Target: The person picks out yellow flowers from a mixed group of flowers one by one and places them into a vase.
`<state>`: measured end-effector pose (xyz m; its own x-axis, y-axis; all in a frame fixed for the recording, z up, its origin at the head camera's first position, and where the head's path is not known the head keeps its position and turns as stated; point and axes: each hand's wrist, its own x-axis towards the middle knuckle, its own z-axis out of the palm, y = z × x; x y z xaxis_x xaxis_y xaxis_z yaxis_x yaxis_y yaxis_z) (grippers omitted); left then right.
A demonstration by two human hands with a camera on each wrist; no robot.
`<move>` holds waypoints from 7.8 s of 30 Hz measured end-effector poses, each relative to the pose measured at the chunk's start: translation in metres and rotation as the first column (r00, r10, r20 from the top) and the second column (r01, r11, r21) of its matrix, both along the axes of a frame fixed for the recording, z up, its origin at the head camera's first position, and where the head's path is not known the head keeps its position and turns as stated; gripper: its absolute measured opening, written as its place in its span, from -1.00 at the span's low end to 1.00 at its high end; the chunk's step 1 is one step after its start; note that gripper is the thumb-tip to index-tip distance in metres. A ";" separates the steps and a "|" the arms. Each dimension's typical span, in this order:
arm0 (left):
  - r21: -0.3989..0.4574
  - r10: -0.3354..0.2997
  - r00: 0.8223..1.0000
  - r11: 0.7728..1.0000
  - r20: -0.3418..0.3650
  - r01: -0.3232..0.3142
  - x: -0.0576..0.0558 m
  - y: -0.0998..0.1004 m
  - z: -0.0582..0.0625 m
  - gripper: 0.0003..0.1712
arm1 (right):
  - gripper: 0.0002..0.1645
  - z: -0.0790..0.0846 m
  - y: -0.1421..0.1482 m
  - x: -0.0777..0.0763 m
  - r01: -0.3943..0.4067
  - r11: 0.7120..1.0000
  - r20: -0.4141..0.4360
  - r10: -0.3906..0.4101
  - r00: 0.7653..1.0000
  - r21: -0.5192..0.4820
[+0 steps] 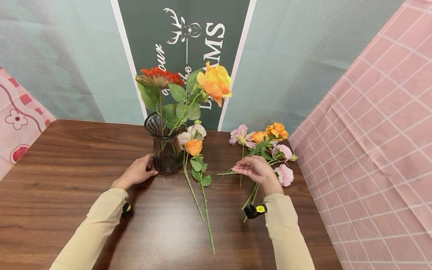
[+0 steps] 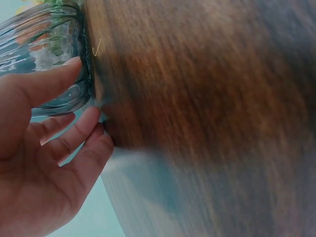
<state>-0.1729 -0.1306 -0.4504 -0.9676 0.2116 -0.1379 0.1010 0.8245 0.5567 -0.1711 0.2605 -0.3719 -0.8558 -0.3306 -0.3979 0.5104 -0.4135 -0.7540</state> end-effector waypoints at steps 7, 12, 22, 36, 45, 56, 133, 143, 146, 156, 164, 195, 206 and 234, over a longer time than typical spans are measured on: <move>0.007 -0.005 1.000 1.000 -0.005 0.005 0.000 0.000 -0.002 -0.28 | -0.51 0.001 -0.001 -0.001 -0.012 1.000 -0.010 0.012 1.000 -0.016; 0.002 -0.005 1.000 1.000 -0.004 0.005 0.000 0.000 -0.001 -0.28 | -0.51 0.004 0.000 -0.001 -0.020 1.000 -0.021 0.019 1.000 -0.017; -0.003 -0.010 1.000 1.000 -0.013 0.010 0.001 0.000 0.000 -0.29 | -0.56 0.013 -0.001 -0.001 -0.044 0.998 -0.074 0.040 0.996 -0.054; 0.002 -0.015 0.999 1.000 -0.034 0.015 -0.001 -0.001 -0.002 -0.27 | -0.72 0.024 0.000 -0.007 -0.050 0.996 -0.094 0.042 0.995 -0.080; 0.009 -0.017 0.999 1.000 -0.041 0.017 -0.001 -0.002 -0.002 -0.27 | -0.54 0.038 -0.007 -0.007 0.025 0.996 -0.041 -0.029 0.999 -0.080; 0.010 -0.015 1.000 1.000 -0.022 0.015 -0.001 -0.001 -0.002 -0.27 | -0.58 0.051 -0.009 -0.010 0.060 0.986 -0.046 -0.068 0.997 -0.158; 0.008 -0.014 1.000 1.000 -0.011 0.014 0.001 -0.001 0.000 -0.27 | -0.81 0.118 -0.086 -0.026 0.219 0.961 -0.400 -0.270 0.876 -0.170; 0.006 -0.011 1.000 1.000 -0.007 0.011 0.003 0.000 0.002 -0.27 | -0.81 0.113 -0.093 -0.024 0.199 0.977 -0.468 -0.211 0.858 -0.076; 0.002 -0.009 1.000 1.000 -0.011 0.009 0.002 0.000 0.001 -0.27 | -0.79 0.113 -0.096 -0.023 0.186 0.981 -0.483 -0.187 0.855 -0.052; -0.002 -0.004 1.000 1.000 -0.007 0.004 0.002 0.000 -0.002 -0.25 | -0.78 0.109 -0.105 -0.021 0.102 0.995 -0.553 -0.091 0.828 -0.010; 0.000 -0.001 1.000 1.000 0.001 0.001 0.003 0.000 -0.001 -0.26 | -0.79 0.106 -0.110 -0.020 0.057 0.994 -0.551 0.002 0.834 0.089; 0.005 -0.011 1.000 1.000 -0.024 0.011 0.003 -0.001 -0.002 -0.28 | -0.91 0.090 -0.132 -0.020 -0.038 0.958 -0.466 0.173 0.868 0.284; 0.004 -0.006 1.000 1.000 -0.023 0.006 0.003 0.000 -0.003 -0.27 | -0.82 0.085 -0.139 -0.018 -0.064 0.944 -0.457 0.215 0.863 0.323; 0.008 -0.005 1.000 1.000 -0.028 0.005 0.004 0.000 -0.001 -0.28 | -0.73 0.083 -0.123 -0.022 0.029 0.971 -0.428 0.077 0.901 0.236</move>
<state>-0.1689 -0.1309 -0.4515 -0.9700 0.2172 -0.1090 0.1205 0.8196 0.5601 -0.1930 0.1379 -0.2886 -0.9528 -0.2978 -0.0592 0.1208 -0.1928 -0.9738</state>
